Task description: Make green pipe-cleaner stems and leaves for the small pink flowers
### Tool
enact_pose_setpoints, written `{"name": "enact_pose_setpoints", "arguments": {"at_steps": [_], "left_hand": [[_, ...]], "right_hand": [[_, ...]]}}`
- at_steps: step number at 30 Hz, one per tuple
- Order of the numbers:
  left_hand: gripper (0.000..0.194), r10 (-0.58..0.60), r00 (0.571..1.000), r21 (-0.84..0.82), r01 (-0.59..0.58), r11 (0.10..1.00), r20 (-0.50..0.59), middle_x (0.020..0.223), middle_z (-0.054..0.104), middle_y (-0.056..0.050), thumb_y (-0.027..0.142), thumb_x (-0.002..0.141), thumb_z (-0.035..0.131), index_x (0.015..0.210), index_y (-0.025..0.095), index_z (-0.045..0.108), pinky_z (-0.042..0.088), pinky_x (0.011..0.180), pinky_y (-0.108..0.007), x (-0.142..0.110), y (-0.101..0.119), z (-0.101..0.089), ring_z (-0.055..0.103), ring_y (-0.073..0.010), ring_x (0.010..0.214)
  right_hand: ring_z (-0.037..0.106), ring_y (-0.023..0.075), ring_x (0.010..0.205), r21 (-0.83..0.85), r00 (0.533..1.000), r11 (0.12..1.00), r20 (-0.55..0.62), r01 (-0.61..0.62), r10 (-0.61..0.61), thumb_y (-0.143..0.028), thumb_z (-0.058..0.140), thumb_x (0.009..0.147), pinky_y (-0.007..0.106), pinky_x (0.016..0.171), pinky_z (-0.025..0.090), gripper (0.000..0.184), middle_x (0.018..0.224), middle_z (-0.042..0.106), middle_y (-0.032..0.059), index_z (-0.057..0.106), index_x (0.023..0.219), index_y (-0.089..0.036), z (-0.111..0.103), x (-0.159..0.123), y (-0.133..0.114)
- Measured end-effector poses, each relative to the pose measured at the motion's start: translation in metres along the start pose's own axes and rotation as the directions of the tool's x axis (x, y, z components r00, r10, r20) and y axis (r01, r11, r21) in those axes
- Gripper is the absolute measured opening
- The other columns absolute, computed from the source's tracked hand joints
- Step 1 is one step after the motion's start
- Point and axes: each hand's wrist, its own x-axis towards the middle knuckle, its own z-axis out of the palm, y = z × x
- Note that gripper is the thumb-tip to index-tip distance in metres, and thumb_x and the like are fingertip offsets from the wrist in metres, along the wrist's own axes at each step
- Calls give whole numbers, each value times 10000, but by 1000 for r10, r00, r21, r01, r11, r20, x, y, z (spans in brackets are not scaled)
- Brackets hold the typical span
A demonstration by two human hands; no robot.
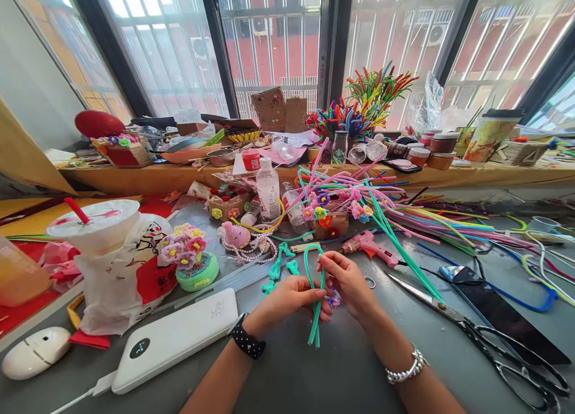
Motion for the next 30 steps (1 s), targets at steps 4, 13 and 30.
{"name": "enact_pose_setpoints", "arguments": {"at_steps": [4,13,30], "left_hand": [[236,-40,995,2,40,999,90,629,618,-28,334,676,588,759,113,598,448,558,-235,-4,1,1,584,-120,544],[213,-41,990,2,41,999,135,688,650,-53,299,676,594,775,114,633,458,639,-252,-5,3,3,606,-135,617],[321,-15,1000,178,16,984,-10,727,669,-70,346,607,627,830,118,657,453,589,-258,4,-5,4,599,-179,666]], "right_hand": [[549,139,760,212,989,972,127,-103,77,-349,609,661,240,660,430,183,825,604,32,608,707,-172,1,-3,-8],[578,144,736,379,948,904,310,-200,80,-349,580,705,304,713,426,161,842,640,12,608,684,-192,-2,-7,-8],[583,80,614,515,997,854,31,-73,66,-271,677,623,196,618,470,135,724,668,-16,639,708,-173,-7,8,1]]}}
